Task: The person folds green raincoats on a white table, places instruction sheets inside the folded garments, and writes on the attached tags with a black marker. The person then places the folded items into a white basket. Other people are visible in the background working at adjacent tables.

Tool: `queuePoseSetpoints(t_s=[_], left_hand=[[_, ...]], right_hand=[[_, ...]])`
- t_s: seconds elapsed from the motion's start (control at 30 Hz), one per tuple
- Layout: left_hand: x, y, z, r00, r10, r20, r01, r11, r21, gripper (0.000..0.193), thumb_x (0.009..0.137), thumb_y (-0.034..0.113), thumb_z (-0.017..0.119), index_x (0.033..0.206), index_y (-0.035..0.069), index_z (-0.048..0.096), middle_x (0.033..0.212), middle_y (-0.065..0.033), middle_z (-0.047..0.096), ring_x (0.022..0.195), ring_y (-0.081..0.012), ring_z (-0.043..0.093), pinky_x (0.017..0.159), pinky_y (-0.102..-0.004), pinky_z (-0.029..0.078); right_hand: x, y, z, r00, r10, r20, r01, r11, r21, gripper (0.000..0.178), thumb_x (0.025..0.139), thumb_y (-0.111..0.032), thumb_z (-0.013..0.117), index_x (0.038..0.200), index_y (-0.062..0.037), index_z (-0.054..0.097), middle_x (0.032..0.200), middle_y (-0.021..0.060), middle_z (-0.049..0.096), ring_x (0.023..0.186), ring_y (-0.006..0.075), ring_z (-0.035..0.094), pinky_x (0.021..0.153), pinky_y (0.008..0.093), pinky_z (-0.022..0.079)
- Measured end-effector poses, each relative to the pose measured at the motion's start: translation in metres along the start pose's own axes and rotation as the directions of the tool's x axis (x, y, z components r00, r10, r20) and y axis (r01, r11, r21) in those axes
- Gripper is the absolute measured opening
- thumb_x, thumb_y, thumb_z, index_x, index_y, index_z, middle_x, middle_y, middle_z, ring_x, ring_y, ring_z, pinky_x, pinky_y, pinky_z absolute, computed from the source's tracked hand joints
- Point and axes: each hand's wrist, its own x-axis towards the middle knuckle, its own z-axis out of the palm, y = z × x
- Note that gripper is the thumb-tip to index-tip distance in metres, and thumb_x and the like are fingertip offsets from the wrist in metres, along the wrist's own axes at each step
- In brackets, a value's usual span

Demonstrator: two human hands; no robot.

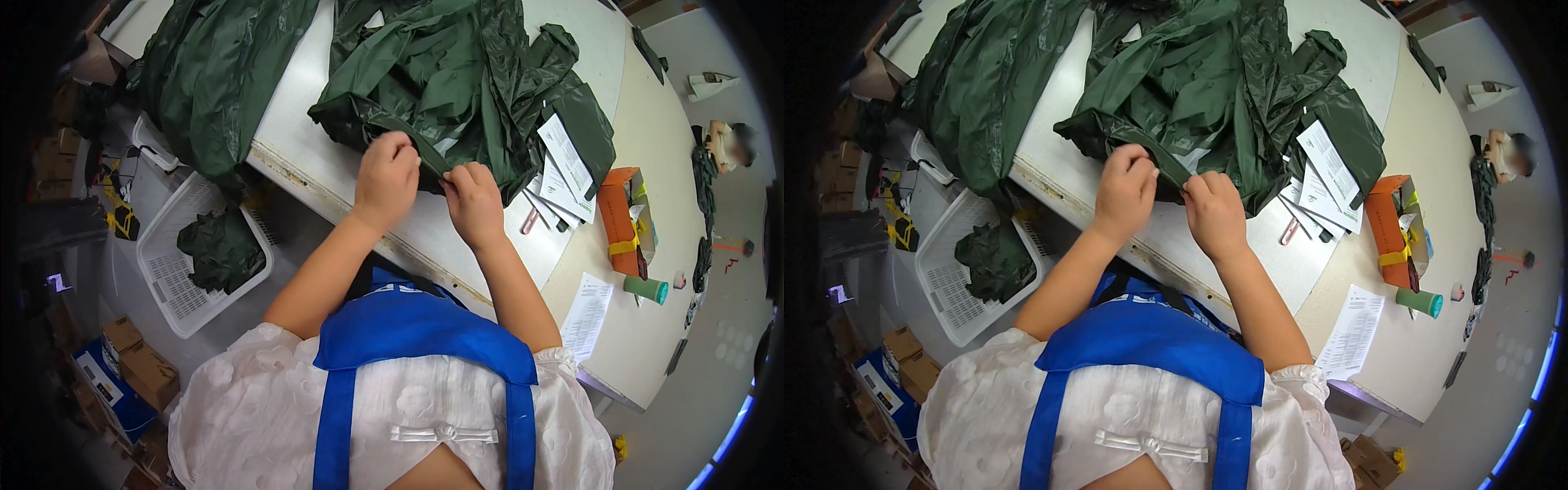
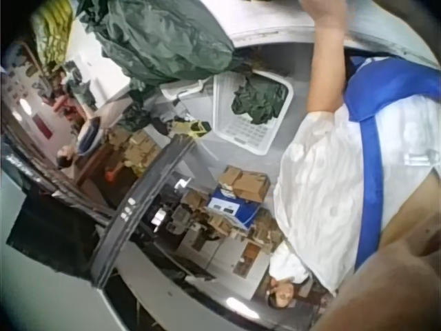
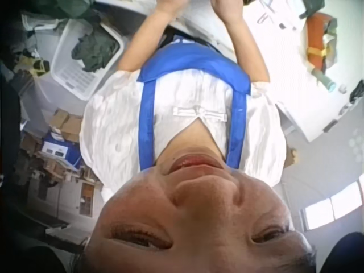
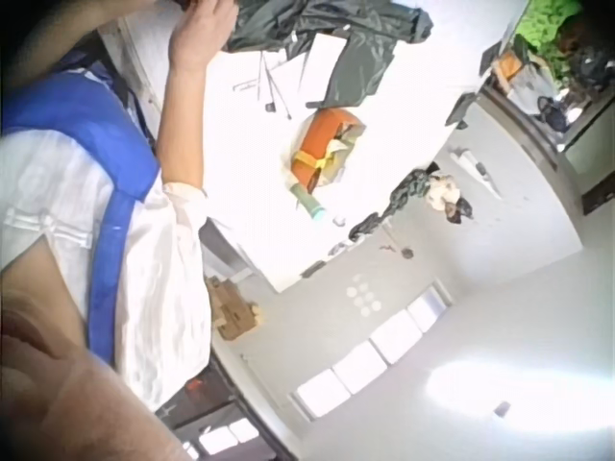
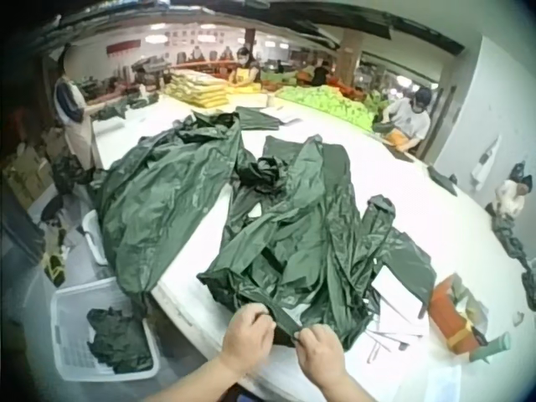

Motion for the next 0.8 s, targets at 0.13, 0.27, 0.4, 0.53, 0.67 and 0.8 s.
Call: queuePoseSetpoints(t_s=[0.13, 0.27, 0.4, 0.53, 0.67, 0.8], left_hand=[[0.008, -0.011, -0.010, 0.997, -0.010, -0.073, 0.014, 0.999, 0.044, 0.007, 0.073, 0.003, 0.064, 0.078, 0.003, 0.059, 0.092, -0.0127, 0.047, 0.087, -0.0302, 0.048, 0.077, -0.0393, 0.042], [0.016, -0.025, -0.028, 0.994, -0.067, -0.081, 0.072, 0.996, 0.058, 0.004, 0.079, 0.005, 0.063, 0.080, 0.004, 0.059, 0.092, -0.0106, 0.051, 0.085, -0.0292, 0.051, 0.077, -0.0389, 0.043], [0.019, -0.021, -0.029, 0.998, -0.031, -0.051, 0.030, 0.999, -0.020, 0.006, 0.081, 0.006, 0.060, 0.083, 0.002, 0.057, 0.088, -0.0115, 0.060, 0.085, -0.0325, 0.055, 0.077, -0.0399, 0.045], [0.020, -0.020, -0.024, 0.998, -0.015, -0.061, 0.011, 0.997, -0.077, 0.006, 0.082, 0.005, 0.057, 0.083, -0.001, 0.056, 0.090, -0.0163, 0.060, 0.089, -0.0353, 0.056, 0.079, -0.0419, 0.045], [0.001, 0.009, -0.003, 0.987, 0.145, 0.070, -0.128, 0.971, -0.200, 0.006, 0.080, 0.002, 0.058, 0.084, -0.001, 0.056, 0.095, -0.0165, 0.057, 0.089, -0.0349, 0.055, 0.077, -0.0409, 0.046], [0.002, 0.010, -0.010, 0.990, 0.105, 0.098, -0.090, 0.985, -0.145, 0.007, 0.077, -0.001, 0.061, 0.084, -0.001, 0.058, 0.095, -0.0132, 0.053, 0.080, -0.0313, 0.054, 0.073, -0.0383, 0.046]], right_hand=[[-0.001, -0.001, -0.004, 0.999, 0.039, 0.003, -0.039, 0.999, 0.019, 0.014, 0.071, -0.002, 0.066, 0.078, -0.0041, 0.055, 0.075, 0.0109, 0.050, 0.073, 0.0296, 0.050, 0.065, 0.0384, 0.043], [-0.007, 0.001, -0.009, 0.999, 0.045, 0.014, -0.045, 0.999, 0.026, 0.014, 0.071, -0.002, 0.066, 0.078, -0.0036, 0.054, 0.075, 0.0112, 0.050, 0.074, 0.0299, 0.050, 0.065, 0.0389, 0.043], [-0.010, 0.003, -0.014, 0.998, 0.054, 0.012, -0.055, 0.998, 0.029, 0.015, 0.071, -0.002, 0.067, 0.078, -0.0035, 0.053, 0.075, 0.0111, 0.050, 0.074, 0.0303, 0.051, 0.066, 0.0387, 0.043], [-0.008, -0.001, -0.019, 0.996, 0.038, 0.075, -0.036, 0.999, -0.034, 0.020, 0.069, -0.004, 0.068, 0.082, -0.0042, 0.053, 0.077, 0.0115, 0.050, 0.076, 0.0308, 0.051, 0.068, 0.0381, 0.043], [0.010, -0.015, -0.012, 1.000, 0.009, -0.018, -0.009, 1.000, -0.002, 0.030, 0.068, -0.004, 0.069, 0.092, -0.0030, 0.052, 0.086, 0.0141, 0.053, 0.082, 0.0330, 0.054, 0.072, 0.0389, 0.044], [0.009, -0.009, -0.004, 0.994, 0.026, 0.103, -0.034, 0.997, 0.069, 0.031, 0.070, -0.005, 0.068, 0.095, -0.0026, 0.051, 0.087, 0.0149, 0.054, 0.083, 0.0335, 0.053, 0.073, 0.0394, 0.044]])
